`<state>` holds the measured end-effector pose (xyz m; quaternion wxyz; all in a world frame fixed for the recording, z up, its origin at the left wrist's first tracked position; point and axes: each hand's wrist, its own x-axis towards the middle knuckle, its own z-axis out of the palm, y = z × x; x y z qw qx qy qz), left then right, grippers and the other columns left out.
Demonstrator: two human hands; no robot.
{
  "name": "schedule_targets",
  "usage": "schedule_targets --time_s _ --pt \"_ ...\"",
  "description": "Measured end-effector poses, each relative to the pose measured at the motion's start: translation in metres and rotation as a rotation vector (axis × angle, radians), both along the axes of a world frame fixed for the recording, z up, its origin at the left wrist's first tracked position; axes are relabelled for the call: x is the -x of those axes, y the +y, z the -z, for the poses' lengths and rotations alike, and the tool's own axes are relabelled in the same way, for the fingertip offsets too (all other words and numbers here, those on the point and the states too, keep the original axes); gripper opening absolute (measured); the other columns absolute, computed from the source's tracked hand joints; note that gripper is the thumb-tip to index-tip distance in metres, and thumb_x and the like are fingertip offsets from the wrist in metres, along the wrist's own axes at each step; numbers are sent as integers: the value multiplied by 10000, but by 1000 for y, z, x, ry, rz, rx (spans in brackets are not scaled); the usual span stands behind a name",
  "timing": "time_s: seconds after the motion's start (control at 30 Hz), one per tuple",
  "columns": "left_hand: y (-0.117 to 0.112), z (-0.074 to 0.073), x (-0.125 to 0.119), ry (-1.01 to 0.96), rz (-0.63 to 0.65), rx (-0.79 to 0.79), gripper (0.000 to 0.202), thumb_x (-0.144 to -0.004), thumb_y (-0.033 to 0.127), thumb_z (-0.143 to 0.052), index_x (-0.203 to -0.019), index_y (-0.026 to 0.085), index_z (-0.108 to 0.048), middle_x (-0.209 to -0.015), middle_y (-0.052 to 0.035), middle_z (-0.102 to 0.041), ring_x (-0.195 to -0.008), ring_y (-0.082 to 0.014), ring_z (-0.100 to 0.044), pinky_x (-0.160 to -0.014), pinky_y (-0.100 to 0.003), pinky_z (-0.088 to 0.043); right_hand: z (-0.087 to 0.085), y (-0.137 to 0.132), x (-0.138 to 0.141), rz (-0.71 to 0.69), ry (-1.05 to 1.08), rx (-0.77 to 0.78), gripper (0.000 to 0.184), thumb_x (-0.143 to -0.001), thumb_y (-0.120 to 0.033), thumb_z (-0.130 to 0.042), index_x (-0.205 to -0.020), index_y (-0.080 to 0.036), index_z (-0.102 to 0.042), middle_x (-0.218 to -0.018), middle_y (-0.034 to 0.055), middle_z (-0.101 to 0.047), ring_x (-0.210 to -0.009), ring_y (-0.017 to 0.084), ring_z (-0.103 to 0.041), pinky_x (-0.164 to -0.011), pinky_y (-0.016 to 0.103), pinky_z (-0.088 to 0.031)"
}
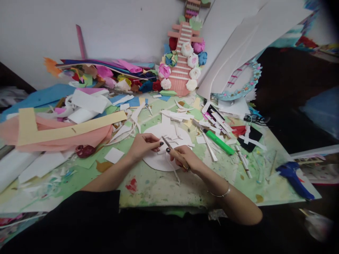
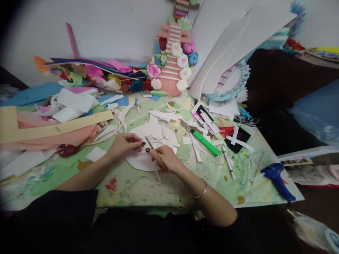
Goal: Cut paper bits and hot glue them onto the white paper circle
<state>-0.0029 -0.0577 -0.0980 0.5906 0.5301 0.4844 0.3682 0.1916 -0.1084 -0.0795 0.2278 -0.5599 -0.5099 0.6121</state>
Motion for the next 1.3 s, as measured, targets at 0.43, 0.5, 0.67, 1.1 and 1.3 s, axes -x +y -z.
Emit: schedule_targets --time_s 0.43,0.5,0.67,1.1,1.3 --pt "-3 15 3 472 315 -1022 216 -843 186 -559 -954 207 -743 -791 -56 -594 -684 -127 -539 -613 -237 -434 -14 -10 -40 172 148 -125 473 -772 -618 -578 -666 -159 -544 -404 -72 -390 -286 54 -346 -317 193 -249" --pt "-6 17 0 504 408 -1114 293 -850 109 -484 -936 227 -738 -864 -71 -613 -765 -139 -556 -648 -241 -451 -13 -13 -45 187 136 -115 478 -767 -627 -580 -671 -160 -547 -405 -74 -389 -285 53 -343 -319 196 -247" --pt "-5 20 0 566 434 -1173 294 -832 67 -466 -919 201 -714 -1010 -111 -652 -939 -199 -592 -803 -355 -487 -14 -17 -54 192 131 -129 474 -800 -620 -546 -687 -160 -555 -405 -71 -395 -285 56 -354 -322 200 -230" --pt "-4 18 -11 407 506 -1173 166 -881 200 -568 -896 249 -727 -1227 -101 -648 -1288 -282 -446 -1031 -534 -341 -23 -13 -58 143 153 -179 458 -814 -608 -530 -700 -165 -548 -416 -71 -396 -300 59 -346 -325 203 -220" --pt "0 -1 -13 -117 -4 -680 93 -821 267 -664 -874 219 -723 -943 -67 -740 -1034 -225 -642 -998 -456 -451 -25 -9 -52 63 105 -277 457 -825 -619 -518 -732 -172 -523 -455 -69 -386 -357 66 -358 -382 221 -234"
